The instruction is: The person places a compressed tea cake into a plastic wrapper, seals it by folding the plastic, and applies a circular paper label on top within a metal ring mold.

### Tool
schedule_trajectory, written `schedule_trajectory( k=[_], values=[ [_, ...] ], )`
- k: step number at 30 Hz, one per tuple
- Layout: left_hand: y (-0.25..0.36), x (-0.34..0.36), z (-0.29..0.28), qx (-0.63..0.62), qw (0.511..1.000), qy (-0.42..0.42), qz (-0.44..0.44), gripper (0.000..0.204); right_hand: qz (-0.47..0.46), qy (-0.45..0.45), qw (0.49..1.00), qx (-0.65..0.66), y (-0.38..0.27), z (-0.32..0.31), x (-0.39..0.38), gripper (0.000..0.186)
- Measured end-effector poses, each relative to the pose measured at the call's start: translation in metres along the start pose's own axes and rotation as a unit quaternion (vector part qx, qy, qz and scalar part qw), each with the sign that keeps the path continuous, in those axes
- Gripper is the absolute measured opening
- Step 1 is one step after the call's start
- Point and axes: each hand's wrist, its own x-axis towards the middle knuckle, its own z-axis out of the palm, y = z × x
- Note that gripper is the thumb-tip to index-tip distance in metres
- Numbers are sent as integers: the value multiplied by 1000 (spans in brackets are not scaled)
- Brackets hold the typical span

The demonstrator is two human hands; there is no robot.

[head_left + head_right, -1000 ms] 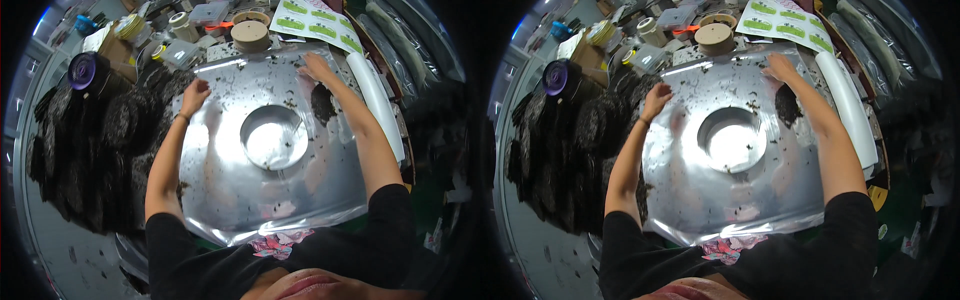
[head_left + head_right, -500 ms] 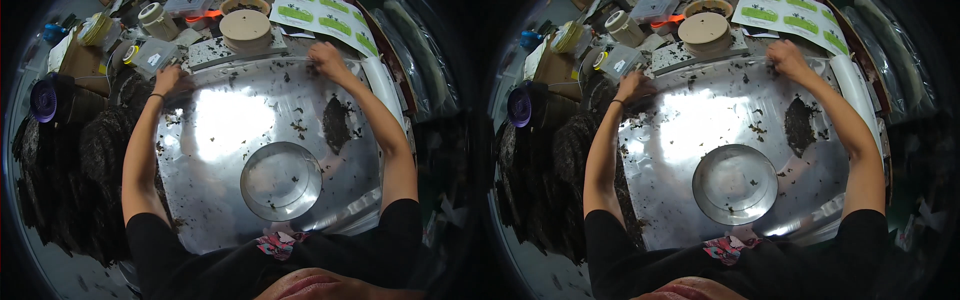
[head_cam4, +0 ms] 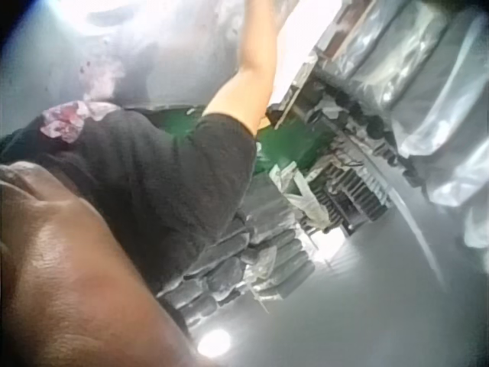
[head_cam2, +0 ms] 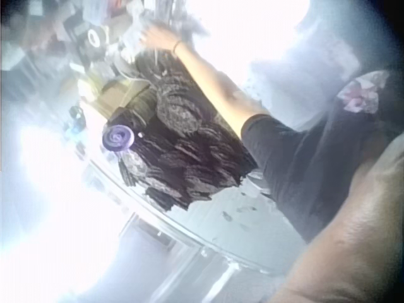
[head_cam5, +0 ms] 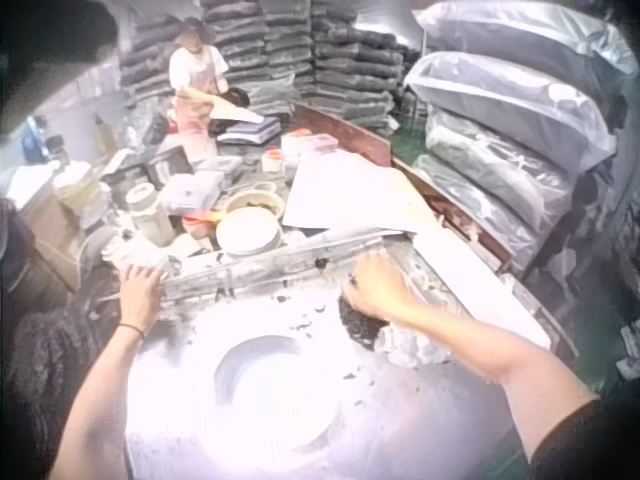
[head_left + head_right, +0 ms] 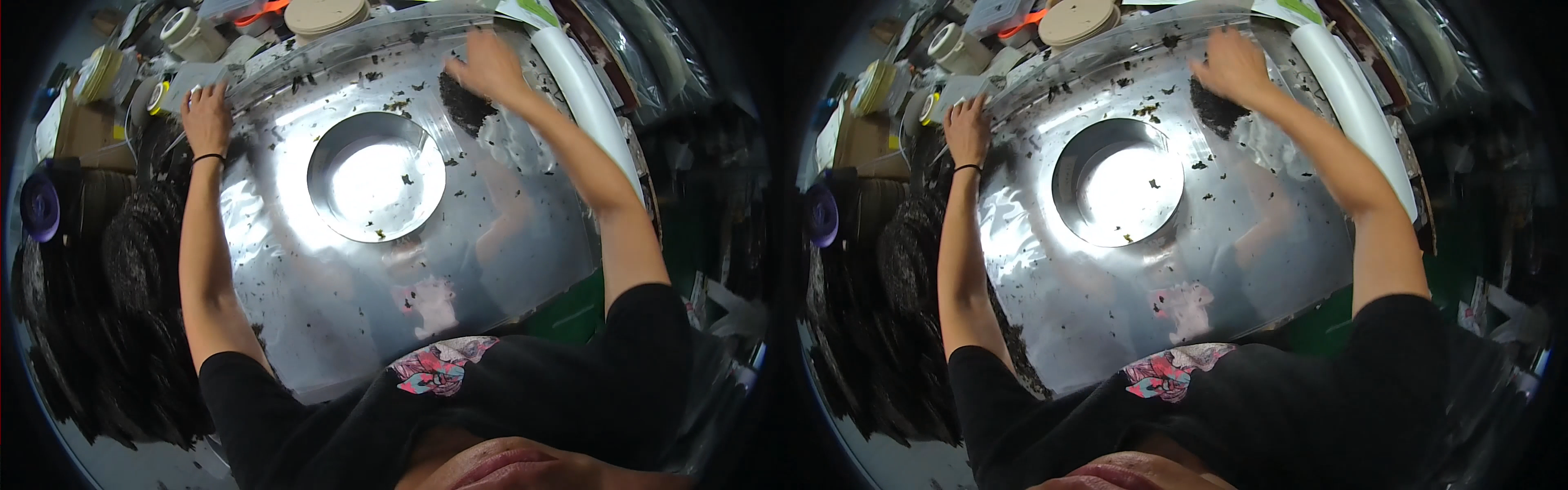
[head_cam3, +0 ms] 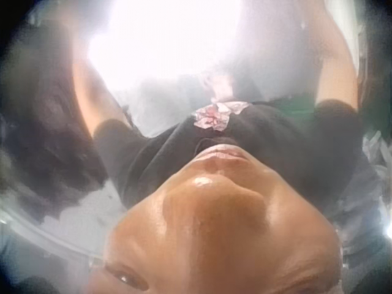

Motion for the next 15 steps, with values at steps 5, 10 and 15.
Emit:
schedule_trajectory(
  k=[5,10,15],
  values=[
    [85,-68,-81,-231,958,112,-128,57,-22,16,1000,7,27,75,-77,54],
    [154,-258,-180,-344,900,-72,-258,32,37,299,929,213,13,36,-73,37],
    [146,-308,-248,-699,583,-353,-216,37,-325,292,784,441,-228,-13,-101,46]
  ],
)
